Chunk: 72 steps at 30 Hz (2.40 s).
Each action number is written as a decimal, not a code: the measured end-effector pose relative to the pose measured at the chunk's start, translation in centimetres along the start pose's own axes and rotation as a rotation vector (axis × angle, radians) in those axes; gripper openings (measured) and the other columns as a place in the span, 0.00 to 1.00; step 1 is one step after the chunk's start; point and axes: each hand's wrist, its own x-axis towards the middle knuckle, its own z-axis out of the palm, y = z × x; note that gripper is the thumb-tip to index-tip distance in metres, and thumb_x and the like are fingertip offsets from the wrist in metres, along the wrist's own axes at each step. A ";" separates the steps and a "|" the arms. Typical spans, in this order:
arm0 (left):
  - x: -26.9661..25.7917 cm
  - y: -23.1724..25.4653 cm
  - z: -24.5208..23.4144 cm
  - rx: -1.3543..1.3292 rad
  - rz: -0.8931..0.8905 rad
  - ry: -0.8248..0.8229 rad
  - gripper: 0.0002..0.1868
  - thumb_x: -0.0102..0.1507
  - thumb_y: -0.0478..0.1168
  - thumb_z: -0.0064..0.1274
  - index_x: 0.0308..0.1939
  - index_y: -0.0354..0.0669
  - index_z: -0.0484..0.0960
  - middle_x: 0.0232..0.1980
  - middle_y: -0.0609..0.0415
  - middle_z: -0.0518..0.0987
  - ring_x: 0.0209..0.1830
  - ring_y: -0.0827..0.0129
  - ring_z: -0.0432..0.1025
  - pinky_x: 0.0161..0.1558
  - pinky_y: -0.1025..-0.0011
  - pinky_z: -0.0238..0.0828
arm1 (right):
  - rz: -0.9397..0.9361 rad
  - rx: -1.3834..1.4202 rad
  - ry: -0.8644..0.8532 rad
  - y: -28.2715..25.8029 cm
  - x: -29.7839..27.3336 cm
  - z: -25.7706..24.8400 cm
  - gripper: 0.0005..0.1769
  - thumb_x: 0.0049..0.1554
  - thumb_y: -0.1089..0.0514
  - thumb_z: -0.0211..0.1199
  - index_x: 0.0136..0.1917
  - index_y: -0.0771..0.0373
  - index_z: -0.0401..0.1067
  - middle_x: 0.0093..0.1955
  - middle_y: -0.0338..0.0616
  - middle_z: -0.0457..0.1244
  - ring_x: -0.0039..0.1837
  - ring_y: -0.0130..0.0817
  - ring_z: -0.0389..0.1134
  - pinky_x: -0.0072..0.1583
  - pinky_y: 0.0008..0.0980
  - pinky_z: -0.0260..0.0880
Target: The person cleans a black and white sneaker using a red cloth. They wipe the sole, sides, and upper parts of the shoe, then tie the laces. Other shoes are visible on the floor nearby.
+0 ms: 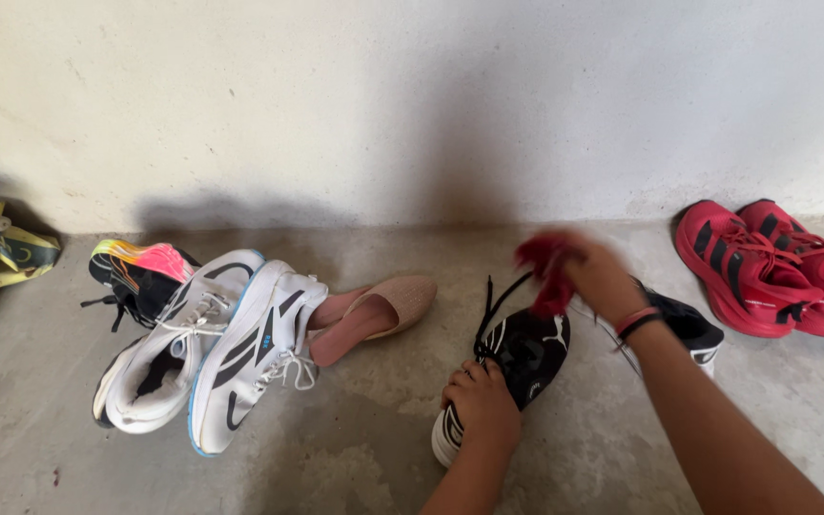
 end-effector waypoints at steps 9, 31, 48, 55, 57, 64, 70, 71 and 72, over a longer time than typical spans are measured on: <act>0.3 0.0 0.1 -0.044 0.023 -0.010 0.47 0.70 0.60 0.45 0.83 0.41 0.44 0.80 0.32 0.50 0.70 0.31 0.58 0.54 0.38 0.69 | -0.523 -0.646 0.336 14.2 -3.5 13.9 0.14 0.51 0.62 0.57 0.51 0.58 0.77 0.61 0.51 0.69 0.62 0.47 0.71 0.61 0.43 0.70; 3.4 -4.1 -2.9 0.035 0.263 0.142 0.63 0.47 0.63 0.74 0.77 0.47 0.56 0.73 0.52 0.67 0.71 0.50 0.63 0.64 0.44 0.60 | 0.089 -0.553 -0.066 14.2 1.8 7.6 0.39 0.49 0.57 0.66 0.74 0.46 0.66 0.71 0.60 0.54 0.66 0.62 0.63 0.68 0.49 0.67; 4.3 -4.5 -2.2 0.012 0.269 0.151 0.63 0.49 0.62 0.72 0.79 0.48 0.54 0.77 0.51 0.62 0.74 0.48 0.58 0.68 0.44 0.56 | -0.724 -0.245 0.972 4.4 -1.8 -8.0 0.15 0.61 0.75 0.54 0.59 0.68 0.72 0.60 0.57 0.62 0.64 0.50 0.64 0.66 0.44 0.66; 3.7 -3.7 -1.2 0.042 0.261 0.154 0.60 0.51 0.66 0.69 0.78 0.48 0.57 0.76 0.53 0.64 0.74 0.49 0.59 0.68 0.43 0.57 | 0.018 0.141 0.272 11.5 -10.2 13.0 0.25 0.55 0.70 0.53 0.64 0.59 0.72 0.64 0.48 0.67 0.68 0.42 0.67 0.67 0.39 0.68; 4.7 -4.1 -2.1 0.065 0.238 0.120 0.63 0.49 0.66 0.73 0.78 0.53 0.53 0.77 0.52 0.59 0.76 0.46 0.53 0.69 0.40 0.51 | 0.065 0.950 0.114 9.1 -6.1 11.2 0.31 0.50 0.72 0.51 0.66 0.59 0.71 0.65 0.45 0.67 0.68 0.39 0.67 0.66 0.38 0.67; 4.7 -4.1 -1.5 0.057 0.243 0.154 0.63 0.51 0.65 0.69 0.80 0.46 0.51 0.76 0.53 0.62 0.72 0.49 0.60 0.67 0.44 0.57 | -0.722 -0.100 0.945 2.4 -5.7 -0.6 0.15 0.61 0.75 0.50 0.60 0.69 0.69 0.65 0.53 0.61 0.66 0.39 0.63 0.70 0.32 0.65; 4.9 -3.4 -0.5 0.053 0.239 0.137 0.62 0.51 0.63 0.71 0.79 0.46 0.52 0.77 0.52 0.61 0.73 0.48 0.57 0.68 0.42 0.54 | -0.083 -0.208 0.392 11.3 -8.9 11.5 0.18 0.59 0.70 0.48 0.58 0.61 0.73 0.59 0.46 0.67 0.63 0.39 0.68 0.63 0.34 0.69; 4.8 -3.1 0.3 0.055 0.238 0.125 0.61 0.51 0.62 0.70 0.78 0.45 0.54 0.76 0.51 0.62 0.73 0.48 0.59 0.68 0.41 0.53 | 0.082 0.095 0.249 12.2 -9.5 11.5 0.19 0.58 0.69 0.48 0.58 0.59 0.73 0.58 0.45 0.69 0.62 0.39 0.69 0.62 0.35 0.70; 5.6 -3.7 -0.2 0.060 0.223 0.140 0.59 0.51 0.62 0.70 0.78 0.43 0.57 0.76 0.51 0.64 0.72 0.48 0.61 0.69 0.40 0.52 | 0.191 0.463 0.173 12.0 -7.9 11.1 0.19 0.58 0.68 0.47 0.57 0.58 0.74 0.57 0.44 0.70 0.61 0.39 0.70 0.61 0.35 0.71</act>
